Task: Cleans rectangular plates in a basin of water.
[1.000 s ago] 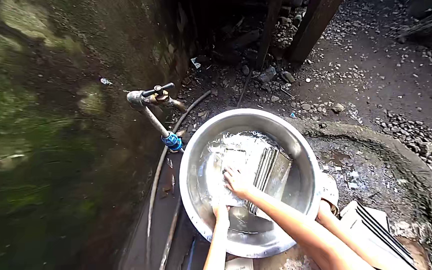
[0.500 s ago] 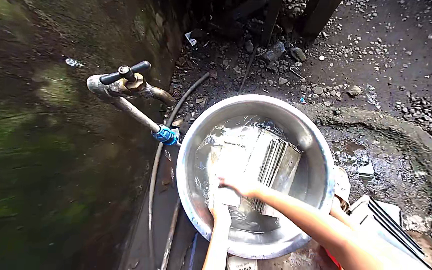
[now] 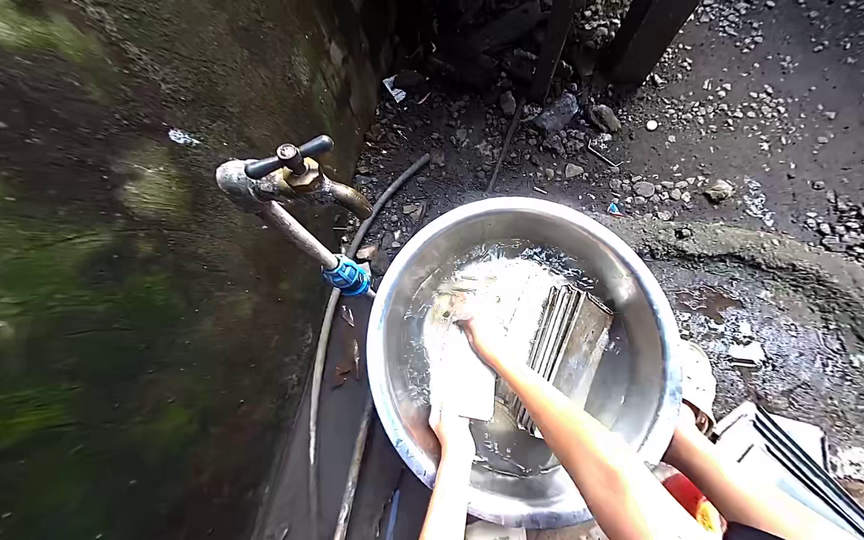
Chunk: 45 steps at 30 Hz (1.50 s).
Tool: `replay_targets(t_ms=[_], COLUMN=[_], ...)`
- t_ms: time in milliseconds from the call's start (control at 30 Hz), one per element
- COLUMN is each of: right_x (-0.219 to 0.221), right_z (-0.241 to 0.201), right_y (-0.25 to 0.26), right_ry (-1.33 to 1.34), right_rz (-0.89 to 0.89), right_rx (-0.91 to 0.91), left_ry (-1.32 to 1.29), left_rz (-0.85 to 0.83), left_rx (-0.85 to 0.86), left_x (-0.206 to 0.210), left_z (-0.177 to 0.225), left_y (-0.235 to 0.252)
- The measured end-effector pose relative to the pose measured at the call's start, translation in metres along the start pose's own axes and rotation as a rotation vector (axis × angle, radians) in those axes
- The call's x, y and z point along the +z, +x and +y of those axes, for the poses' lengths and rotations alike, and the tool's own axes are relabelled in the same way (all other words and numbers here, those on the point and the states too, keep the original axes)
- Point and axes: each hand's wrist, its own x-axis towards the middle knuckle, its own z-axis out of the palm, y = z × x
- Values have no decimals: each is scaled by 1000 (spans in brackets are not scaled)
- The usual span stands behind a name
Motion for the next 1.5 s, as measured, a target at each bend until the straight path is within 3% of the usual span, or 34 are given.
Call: replay_targets(t_ms=[67,133,233,300,333,433,500,567,667,733,767,867,900,967,1067,1167,1233,1333,1400,1500], right_x=[6,25,35,24,15,-16,-9,17,34,24,14,-6,-3,19,43,36,27,24,36,43], right_z=[-16,-15,0,16,21,8,-7,-12,-9,2,4,-9,-15,-25,-29,-11,-2,-15,-16,4], right_y=[2,-28,-83,-83,-73,-33,-23,-44,-85,-80,-69,-31,-27,-45,-102,-100,-73,-48,-70,-125], right_ry=[0,6,55,1,-34,-106,-87,-19,10,-19,-52,-113,-105,-5,136,76,32,13,57,30], right_rz=[35,-20,-257,-367,-358,-244,-140,-116,-292,-332,-320,-236,-177,-114,-208,-332,-230,-139,-160,-372], right_rx=[62,-162,-587,-710,-658,-112,45,-108,-487,-549,-432,148,195,38,-325,-512,-439,-121,-257,-539], left_ry=[5,-24,-87,-79,-92,-113,-113,-127,-151,-153,-150,-118,-110,-104,-101,-164,-212,-210,-205,-221], left_rz=[-10,-6,64,98,80,51,67,80,112,93,85,71,57,28,-1,-8,-33,-25,-28,89], left_rx=[51,54,-38,-65,-58,-49,-39,-24,-62,-57,-53,-15,11,31,-46,-99,-90,-58,-44,-133], left_x=[-3,-2,3,2,0,0,3,1,3,1,0,0,0,-2,-2,-1,-2,-3,-5,-1], left_z=[1,-1,9,5,0,2,9,6,2,-2,-2,0,0,0,3,0,-4,2,8,14], left_y=[5,10,8,9,11,9,2,5,7,8,8,5,6,7,0,-2,3,1,6,0])
